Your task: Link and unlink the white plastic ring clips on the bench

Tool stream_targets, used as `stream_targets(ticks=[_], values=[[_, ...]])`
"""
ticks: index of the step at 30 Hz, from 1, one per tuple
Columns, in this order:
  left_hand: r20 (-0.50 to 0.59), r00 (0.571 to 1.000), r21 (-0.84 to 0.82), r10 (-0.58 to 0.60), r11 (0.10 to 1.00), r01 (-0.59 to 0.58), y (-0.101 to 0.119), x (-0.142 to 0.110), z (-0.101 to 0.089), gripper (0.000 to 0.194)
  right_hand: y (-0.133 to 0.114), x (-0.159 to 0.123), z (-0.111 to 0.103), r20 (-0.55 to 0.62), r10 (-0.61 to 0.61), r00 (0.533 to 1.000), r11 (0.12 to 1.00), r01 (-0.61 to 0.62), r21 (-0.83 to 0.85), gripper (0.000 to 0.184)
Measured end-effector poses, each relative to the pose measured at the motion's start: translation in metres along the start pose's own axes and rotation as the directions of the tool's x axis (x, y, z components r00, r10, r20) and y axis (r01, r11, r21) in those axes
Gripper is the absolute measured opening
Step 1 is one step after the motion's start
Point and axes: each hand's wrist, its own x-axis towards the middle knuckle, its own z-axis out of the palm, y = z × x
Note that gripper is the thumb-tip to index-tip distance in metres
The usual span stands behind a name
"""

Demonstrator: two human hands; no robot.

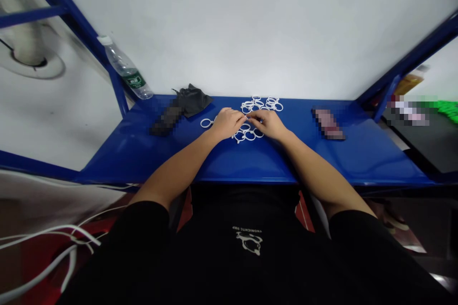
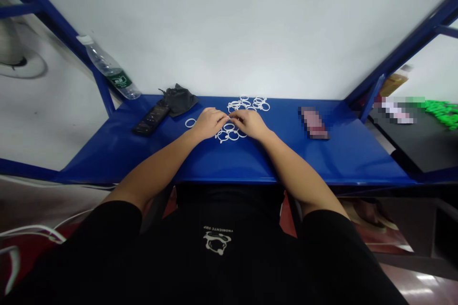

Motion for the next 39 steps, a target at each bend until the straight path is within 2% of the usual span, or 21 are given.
stream_targets(ticks=[6, 10, 15, 18, 21, 26, 30, 33, 36, 39], values=[[0.024, 0.999, 0.005, 0.033, 0.999, -0.033, -0.006, 0.000, 0.001, 0.033, -0.003, 0.002, 0.002, 0.039, -0.011, 0.999, 0.999, 0.013, -0.050, 0.027], [0.006, 1.000, -0.038, 0.011, 0.999, -0.011, -0.005, 0.000, 0.002, 0.033, -0.001, 0.003, -0.005, 0.020, 0.007, 1.000, 0.999, -0.006, -0.050, 0.028], [0.048, 0.999, -0.095, -0.024, 0.995, 0.028, -0.005, 0.000, 0.004, 0.025, 0.020, 0.001, -0.031, -0.089, 0.187, 0.978, 0.966, -0.200, -0.165, 0.029], [0.069, 0.998, -0.117, -0.007, 0.993, 0.015, -0.006, 0.000, 0.004, 0.020, 0.036, -0.002, -0.045, 0.003, 0.324, 0.946, 0.913, -0.312, -0.264, 0.030], [0.046, 0.999, -0.138, 0.011, 0.990, -0.004, -0.005, 0.001, 0.003, 0.023, 0.046, -0.004, -0.052, 0.114, 0.370, 0.922, 0.897, -0.323, -0.301, 0.032], [0.028, 1.000, -0.154, 0.002, 0.988, 0.002, -0.003, 0.001, 0.002, 0.027, 0.048, -0.003, -0.045, 0.217, 0.291, 0.932, 0.931, -0.224, -0.287, 0.043], [0.027, 1.000, -0.158, -0.011, 0.987, 0.015, -0.003, 0.000, 0.003, 0.030, 0.044, -0.001, -0.034, 0.292, 0.225, 0.929, 0.946, -0.137, -0.293, 0.023], [0.024, 1.000, -0.158, -0.008, 0.987, 0.012, -0.004, 0.000, 0.004, 0.027, 0.038, 0.000, -0.029, 0.255, 0.216, 0.942, 0.948, -0.140, -0.285, 0.016], [0.008, 1.000, -0.159, 0.000, 0.987, 0.001, -0.004, 0.000, 0.005, 0.020, 0.026, 0.001, -0.025, 0.157, 0.188, 0.970, 0.965, -0.152, -0.212, 0.018], [-0.021, 1.000, -0.156, 0.009, 0.988, -0.012, -0.004, 0.001, 0.006, 0.016, 0.011, 0.001, -0.020, 0.094, 0.115, 0.989, 0.987, -0.103, -0.125, 0.020]])
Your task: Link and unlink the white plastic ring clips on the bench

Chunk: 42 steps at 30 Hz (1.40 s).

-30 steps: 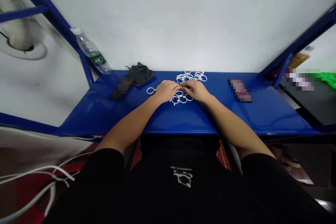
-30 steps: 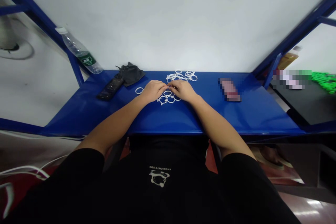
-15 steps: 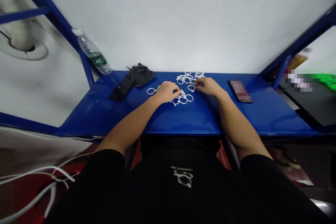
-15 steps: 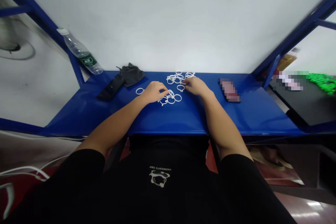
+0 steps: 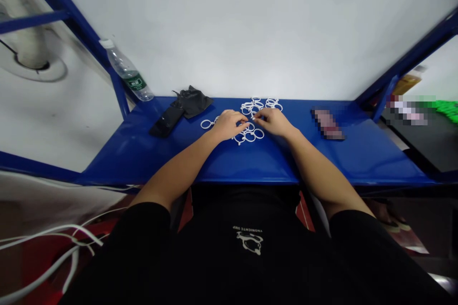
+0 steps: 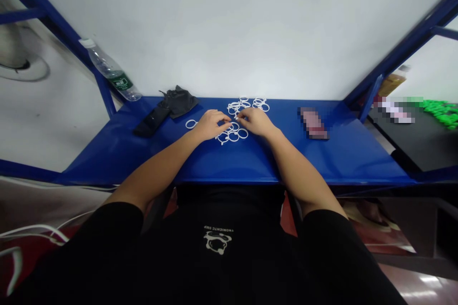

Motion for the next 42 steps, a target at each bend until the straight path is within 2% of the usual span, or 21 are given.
stream_targets(ticks=[6, 13, 20, 25, 30, 42], values=[[-0.034, 0.999, 0.011, 0.016, 1.000, -0.015, 0.003, 0.000, -0.001, 0.017, -0.017, -0.002, 0.006, -0.006, -0.076, 0.997, 0.997, 0.076, 0.023, 0.026], [-0.068, 0.997, 0.050, -0.025, 0.998, 0.028, 0.005, 0.000, -0.003, 0.016, -0.016, -0.002, 0.010, 0.000, -0.092, 0.996, 0.995, 0.092, 0.036, 0.027], [-0.055, 0.997, 0.067, -0.049, 0.996, 0.053, 0.004, 0.001, -0.004, 0.013, -0.015, -0.002, 0.010, -0.009, -0.113, 0.994, 0.993, 0.113, 0.044, 0.025], [-0.043, 0.999, 0.060, 0.000, 0.998, 0.002, 0.002, 0.001, -0.003, 0.012, -0.016, -0.003, 0.008, -0.013, -0.102, 0.995, 0.994, 0.103, 0.045, 0.024], [-0.043, 0.999, 0.055, 0.027, 0.998, -0.025, 0.000, 0.002, -0.003, 0.017, -0.018, -0.003, 0.007, -0.066, -0.057, 0.996, 0.997, 0.060, 0.049, 0.023], [-0.016, 0.997, 0.061, 0.072, 0.996, -0.071, 0.005, -0.001, -0.009, 0.023, -0.023, -0.005, 0.010, -0.043, -0.142, 0.989, 0.988, 0.144, 0.052, 0.026]])
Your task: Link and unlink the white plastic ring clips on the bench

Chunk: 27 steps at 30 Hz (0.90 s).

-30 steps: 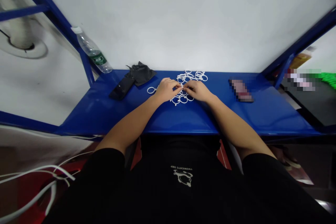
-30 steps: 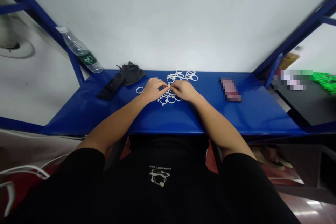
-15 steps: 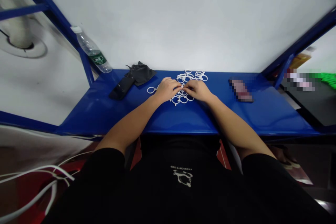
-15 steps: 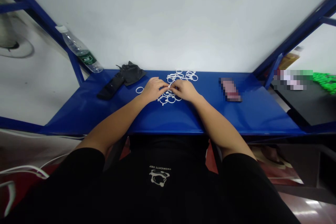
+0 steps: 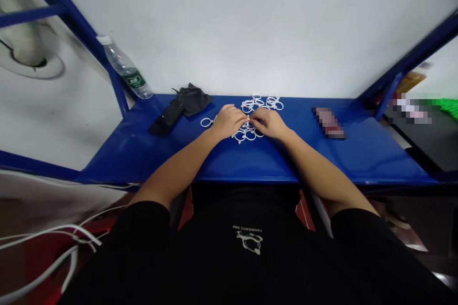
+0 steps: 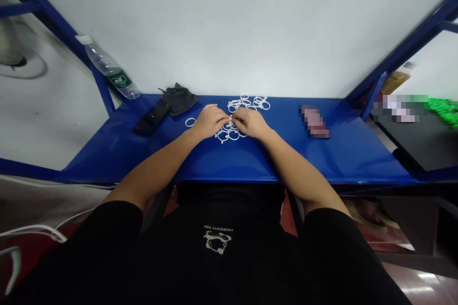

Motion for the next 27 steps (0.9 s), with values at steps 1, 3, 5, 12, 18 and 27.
stream_targets(ticks=[1, 3, 5, 12, 18, 27], values=[[-0.001, 1.000, 0.001, 0.003, 1.000, -0.003, 0.000, 0.000, 0.000, 0.023, -0.001, 0.000, 0.000, 0.006, 0.000, 1.000, 1.000, 0.000, -0.007, 0.027], [-0.017, 1.000, 0.001, -0.002, 1.000, 0.002, 0.001, 0.000, 0.001, 0.022, -0.002, 0.001, 0.000, 0.006, 0.008, 1.000, 1.000, -0.008, -0.012, 0.028], [-0.042, 0.999, -0.002, -0.021, 1.000, 0.021, 0.001, 0.000, 0.002, 0.020, 0.000, 0.002, -0.001, -0.008, 0.027, 1.000, 1.000, -0.027, -0.007, 0.027], [-0.021, 0.997, -0.032, -0.068, 0.997, 0.067, -0.004, -0.001, 0.006, 0.013, 0.040, 0.001, -0.004, -0.069, 0.236, 0.969, 0.959, -0.243, -0.143, 0.038], [0.012, 0.998, -0.058, -0.058, 0.997, 0.058, -0.002, -0.001, 0.007, 0.015, 0.068, -0.001, 0.000, -0.040, 0.422, 0.906, 0.863, -0.415, -0.287, 0.043], [0.055, 0.995, -0.034, -0.086, 0.996, 0.088, -0.003, -0.002, 0.008, 0.017, 0.055, 0.003, 0.003, 0.023, 0.415, 0.909, 0.896, -0.404, -0.185, 0.040]])
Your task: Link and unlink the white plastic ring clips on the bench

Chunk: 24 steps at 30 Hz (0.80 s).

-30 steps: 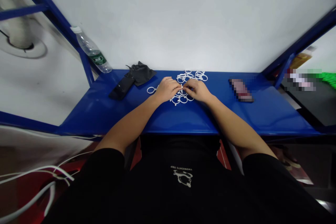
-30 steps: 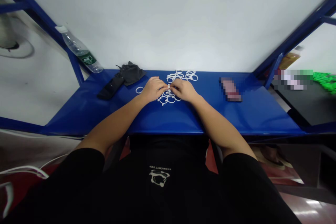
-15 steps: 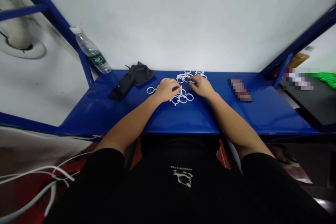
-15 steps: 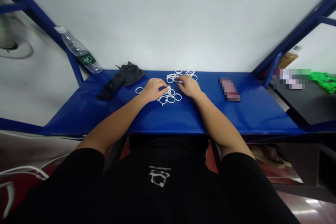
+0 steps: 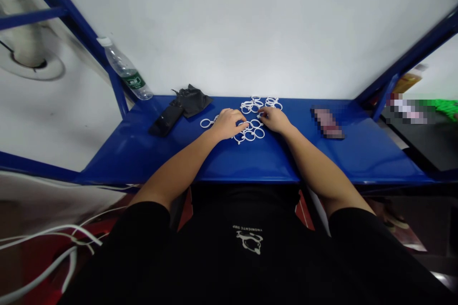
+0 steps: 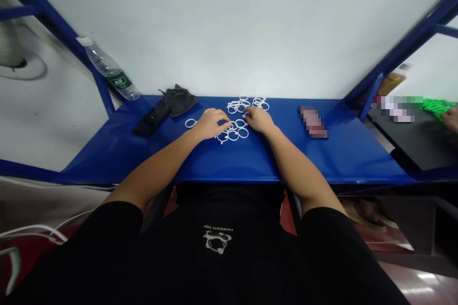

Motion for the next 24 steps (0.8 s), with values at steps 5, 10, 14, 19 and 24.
stream_targets(ticks=[5, 10, 14, 19, 24], values=[[-0.018, 0.999, 0.003, -0.031, 1.000, 0.031, 0.002, 0.000, -0.001, 0.023, -0.013, -0.006, -0.004, -0.165, -0.190, 0.968, 0.968, 0.212, 0.132, 0.043], [-0.036, 0.999, 0.025, 0.004, 1.000, -0.003, -0.002, 0.001, 0.002, 0.019, -0.039, -0.017, -0.006, -0.192, -0.403, 0.895, 0.883, 0.435, 0.175, 0.031], [-0.024, 0.999, 0.069, 0.040, 0.997, -0.039, 0.000, 0.001, 0.000, 0.023, -0.043, -0.020, -0.005, -0.187, -0.439, 0.879, 0.859, 0.471, 0.199, 0.027], [-0.045, 0.997, 0.090, 0.063, 0.994, -0.058, 0.008, -0.001, -0.005, 0.026, -0.040, -0.020, -0.004, -0.222, -0.428, 0.876, 0.854, 0.473, 0.216, 0.026], [-0.072, 0.995, 0.090, 0.073, 0.994, -0.067, 0.012, -0.002, -0.005, 0.028, -0.045, -0.022, -0.005, -0.213, -0.399, 0.892, 0.863, 0.444, 0.240, 0.024]])
